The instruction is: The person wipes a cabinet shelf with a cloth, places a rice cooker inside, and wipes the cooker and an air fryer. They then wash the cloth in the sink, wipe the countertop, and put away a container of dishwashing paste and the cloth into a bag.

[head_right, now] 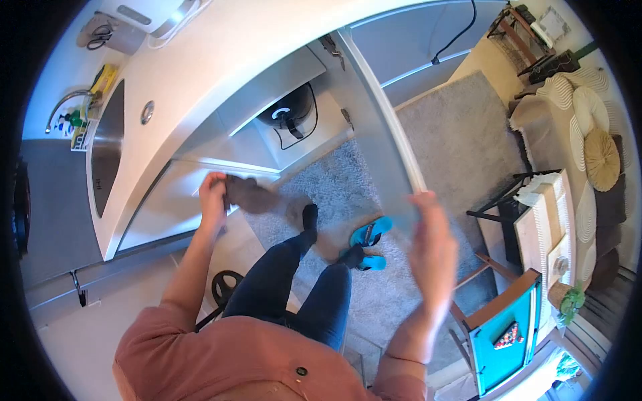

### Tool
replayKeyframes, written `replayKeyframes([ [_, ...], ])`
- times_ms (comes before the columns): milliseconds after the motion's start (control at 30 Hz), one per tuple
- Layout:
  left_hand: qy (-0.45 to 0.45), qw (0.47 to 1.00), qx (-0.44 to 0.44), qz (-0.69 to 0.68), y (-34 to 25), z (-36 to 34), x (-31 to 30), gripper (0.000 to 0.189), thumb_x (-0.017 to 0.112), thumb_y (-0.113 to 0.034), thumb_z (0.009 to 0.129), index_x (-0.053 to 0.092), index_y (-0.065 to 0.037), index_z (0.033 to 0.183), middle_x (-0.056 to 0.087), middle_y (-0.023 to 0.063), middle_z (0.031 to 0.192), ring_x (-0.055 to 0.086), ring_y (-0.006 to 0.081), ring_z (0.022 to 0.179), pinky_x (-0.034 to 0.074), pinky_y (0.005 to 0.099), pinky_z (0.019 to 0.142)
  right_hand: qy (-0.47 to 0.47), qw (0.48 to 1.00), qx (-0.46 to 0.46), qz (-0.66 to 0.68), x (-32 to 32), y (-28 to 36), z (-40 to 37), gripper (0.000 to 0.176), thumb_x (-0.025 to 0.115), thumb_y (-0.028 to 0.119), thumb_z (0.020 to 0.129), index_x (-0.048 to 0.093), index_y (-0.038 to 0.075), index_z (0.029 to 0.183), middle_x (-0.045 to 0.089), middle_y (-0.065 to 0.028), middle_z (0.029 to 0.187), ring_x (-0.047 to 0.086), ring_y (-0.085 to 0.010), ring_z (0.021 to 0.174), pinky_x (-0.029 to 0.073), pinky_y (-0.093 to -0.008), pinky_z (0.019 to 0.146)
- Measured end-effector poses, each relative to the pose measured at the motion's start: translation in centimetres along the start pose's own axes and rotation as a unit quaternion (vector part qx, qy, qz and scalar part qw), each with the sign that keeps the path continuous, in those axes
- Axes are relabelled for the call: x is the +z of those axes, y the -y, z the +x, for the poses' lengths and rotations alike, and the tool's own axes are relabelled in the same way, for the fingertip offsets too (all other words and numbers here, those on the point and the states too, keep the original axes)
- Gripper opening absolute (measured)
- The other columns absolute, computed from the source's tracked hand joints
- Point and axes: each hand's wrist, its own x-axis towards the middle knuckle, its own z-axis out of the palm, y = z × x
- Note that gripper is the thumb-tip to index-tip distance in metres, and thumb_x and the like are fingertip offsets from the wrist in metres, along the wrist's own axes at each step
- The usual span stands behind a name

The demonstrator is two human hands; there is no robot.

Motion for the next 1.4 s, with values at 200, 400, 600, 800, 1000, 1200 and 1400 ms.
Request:
replayKeyframes([
  [200,-0.135,0.891,0.167,0.4,2.1,13.8,8.1,0.031,0.058,-0.026,0.072,0.062,-0.004,0.092,0.058,0.0175,0.1,0.053,0.0327,0.096,0.037,0.0418,0.09,-0.199,0.957,-0.009,-0.209,0.5,-5.5,4.2,0.02,0.053,-0.003,0.079,0.056,0.005,0.096,0.062,-0.0128,0.088,0.061,-0.0298,0.083,0.047,-0.0359,0.069],
  [400,-0.13,0.845,-0.03,0.519,15.0,26.8,13.0,0.092,0.032,-0.075,0.074,0.022,-0.011,0.139,0.01,0.0283,0.142,0.005,0.05,0.129,0.008,0.0547,0.105,-0.407,0.867,-0.092,-0.274,2.0,-12.1,7.8,0.012,0.065,0.012,0.08,0.058,0.003,0.081,0.058,-0.0052,0.075,0.053,-0.0172,0.067,0.044,-0.0284,0.066],
  [600,-0.107,0.849,0.206,0.474,13.5,35.3,21.2,0.059,0.037,-0.051,0.086,0.043,-0.01,0.128,0.038,0.0234,0.132,0.03,0.0436,0.124,0.026,0.0535,0.1,-0.548,0.779,-0.051,-0.3,1.2,-18.8,10.1,0.024,0.062,0.026,0.085,0.061,0.003,0.088,0.06,-0.0057,0.083,0.055,-0.0138,0.075,0.046,-0.0248,0.069],
  [800,0.111,0.896,0.407,0.135,9.0,25.1,33.9,0.028,0.049,-0.007,0.08,0.058,-0.002,0.106,0.061,0.0201,0.098,0.058,0.0346,0.092,0.045,0.0411,0.08,-0.554,0.735,-0.217,-0.325,-5.3,-26.1,11.9,0.032,0.059,0.026,0.086,0.064,-0.001,0.103,0.064,-0.0125,0.104,0.063,-0.0222,0.09,0.05,-0.0311,0.081],
  [1000,-0.152,0.943,0.239,0.174,6.0,31.0,17.6,0.028,0.054,-0.009,0.076,0.061,-0.003,0.103,0.06,0.0195,0.102,0.057,0.0336,0.096,0.044,0.0405,0.083,-0.629,0.689,-0.042,-0.357,-0.7,-20.9,11.5,0.034,0.056,0.03,0.088,0.063,0.002,0.104,0.064,-0.0123,0.105,0.061,-0.0206,0.095,0.047,-0.0275,0.084],
  [1200,-0.336,0.792,-0.02,0.51,16.9,42.1,13.4,0.067,0.035,-0.054,0.084,0.031,-0.011,0.136,0.023,0.019,0.142,0.028,0.0353,0.127,0.026,0.0468,0.101,-0.612,0.723,0.017,-0.32,-0.4,-21.4,10.2,0.03,0.053,0.033,0.089,0.063,0.012,0.108,0.062,-0.0092,0.109,0.059,-0.0202,0.102,0.044,-0.0282,0.09],
  [1400,-0.121,0.889,0.035,0.441,9.7,47.3,14.8,0.065,0.034,-0.046,0.088,0.025,-0.005,0.138,0.026,0.0192,0.141,0.027,0.0347,0.129,0.022,0.0417,0.106,-0.653,0.676,-0.074,-0.334,0.3,-19.8,10.2,0.023,0.054,0.032,0.085,0.049,0.01,0.086,0.047,-0.0046,0.081,0.045,-0.0164,0.075,0.034,-0.0273,0.066],
])
